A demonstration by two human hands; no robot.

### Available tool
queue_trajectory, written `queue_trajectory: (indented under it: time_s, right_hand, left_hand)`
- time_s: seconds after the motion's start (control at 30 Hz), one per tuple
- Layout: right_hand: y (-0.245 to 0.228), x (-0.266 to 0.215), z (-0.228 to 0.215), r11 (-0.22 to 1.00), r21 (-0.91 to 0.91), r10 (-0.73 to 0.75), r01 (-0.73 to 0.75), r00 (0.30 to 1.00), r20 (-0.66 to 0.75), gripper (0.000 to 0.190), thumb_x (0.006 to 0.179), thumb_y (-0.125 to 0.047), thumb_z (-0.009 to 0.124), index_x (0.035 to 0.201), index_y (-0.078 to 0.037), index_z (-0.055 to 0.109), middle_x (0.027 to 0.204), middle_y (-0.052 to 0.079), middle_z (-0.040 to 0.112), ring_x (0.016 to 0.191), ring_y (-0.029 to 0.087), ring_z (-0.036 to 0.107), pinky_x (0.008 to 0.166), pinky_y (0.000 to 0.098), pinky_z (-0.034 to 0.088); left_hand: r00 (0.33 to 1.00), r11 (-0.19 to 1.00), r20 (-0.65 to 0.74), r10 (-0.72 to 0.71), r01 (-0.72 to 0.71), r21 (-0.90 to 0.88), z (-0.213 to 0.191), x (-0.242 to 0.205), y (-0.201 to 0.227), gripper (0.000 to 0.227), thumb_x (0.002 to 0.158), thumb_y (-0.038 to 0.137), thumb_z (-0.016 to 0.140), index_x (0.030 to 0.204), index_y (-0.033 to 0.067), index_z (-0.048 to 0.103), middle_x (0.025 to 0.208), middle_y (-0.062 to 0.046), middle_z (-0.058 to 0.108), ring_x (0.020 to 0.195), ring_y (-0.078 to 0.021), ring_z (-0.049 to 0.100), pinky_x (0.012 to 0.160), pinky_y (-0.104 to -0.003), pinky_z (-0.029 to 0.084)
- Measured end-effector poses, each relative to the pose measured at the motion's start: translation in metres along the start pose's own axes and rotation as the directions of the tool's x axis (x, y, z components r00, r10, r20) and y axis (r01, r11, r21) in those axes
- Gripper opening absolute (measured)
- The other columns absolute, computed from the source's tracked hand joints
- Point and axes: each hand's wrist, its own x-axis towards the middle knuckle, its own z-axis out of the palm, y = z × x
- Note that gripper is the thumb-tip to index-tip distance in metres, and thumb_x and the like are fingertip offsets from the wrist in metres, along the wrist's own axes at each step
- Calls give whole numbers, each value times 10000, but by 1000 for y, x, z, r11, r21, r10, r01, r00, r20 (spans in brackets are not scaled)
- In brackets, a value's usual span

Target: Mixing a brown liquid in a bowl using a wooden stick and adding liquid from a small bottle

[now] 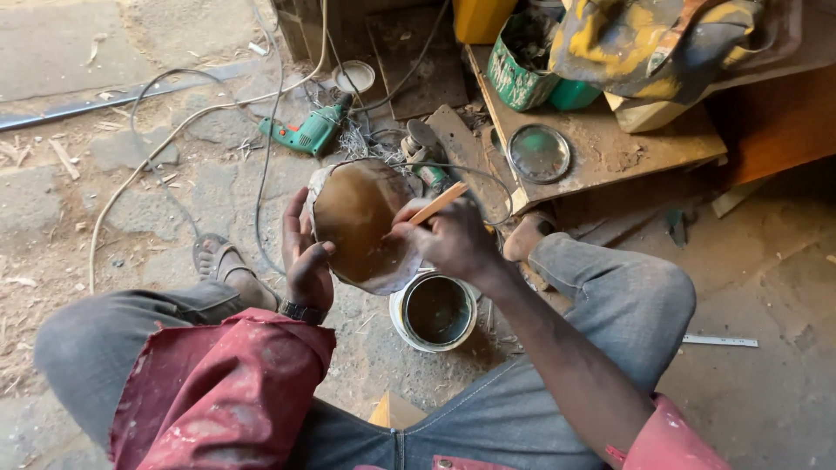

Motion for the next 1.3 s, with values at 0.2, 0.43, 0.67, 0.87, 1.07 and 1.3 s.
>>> queue_trajectory:
  time_s: [0.2,0.43,0.67,0.87,1.07,1.3]
  right_hand:
    - [3,10,-11,996,45,-70,72,996,-58,46,909,-148,802,948,-172,797,795,129,765,771,355,753,721,381,584]
    - [-1,3,-16,985,160,-66,60,997,28,55,894,-115,812,949,-120,805,828,177,767,805,349,760,761,422,589]
    - [-15,-14,-41,994,109,-9,-3,995,103,45,937,-162,790,927,-125,812,831,134,767,818,324,767,757,382,590]
    - [-11,0,-40,995,99,-8,-9,985,172,28,920,-99,787,942,-105,802,861,151,773,820,355,765,745,413,586]
    - [-10,12,-38,997,72,3,-23,965,263,54,900,-85,793,949,-104,805,923,156,783,861,395,759,780,445,582]
    - [-19,7,-41,973,159,72,-168,874,481,49,873,-88,795,912,-108,815,894,180,793,859,364,774,778,446,578]
  left_hand:
    - [989,990,-96,-115,106,-97,-4,-21,-18,920,730,52,585,1616,106,343,1442,-155,583,1270,-289,624,1042,-399,552]
    - [925,907,-245,-290,183,-380,27,-57,-13,775,798,133,617,1554,143,446,1413,-132,628,1194,-303,655,1024,-476,550]
    - [796,807,-231,-560,460,-371,18,-69,-32,612,830,289,648,1428,159,631,1219,-136,744,1034,-299,726,879,-493,607]
    - [801,829,-225,-555,511,-226,39,-67,-1,770,782,258,628,1543,225,515,1376,-119,661,1177,-306,655,971,-513,567]
    - [852,871,-187,-490,469,-144,21,-65,-10,871,773,225,628,1618,199,417,1444,-108,618,1244,-267,627,1021,-482,560]
    - [899,898,-141,-415,381,-220,21,-61,-4,924,758,205,629,1639,135,358,1515,-190,562,1305,-353,600,1048,-538,538]
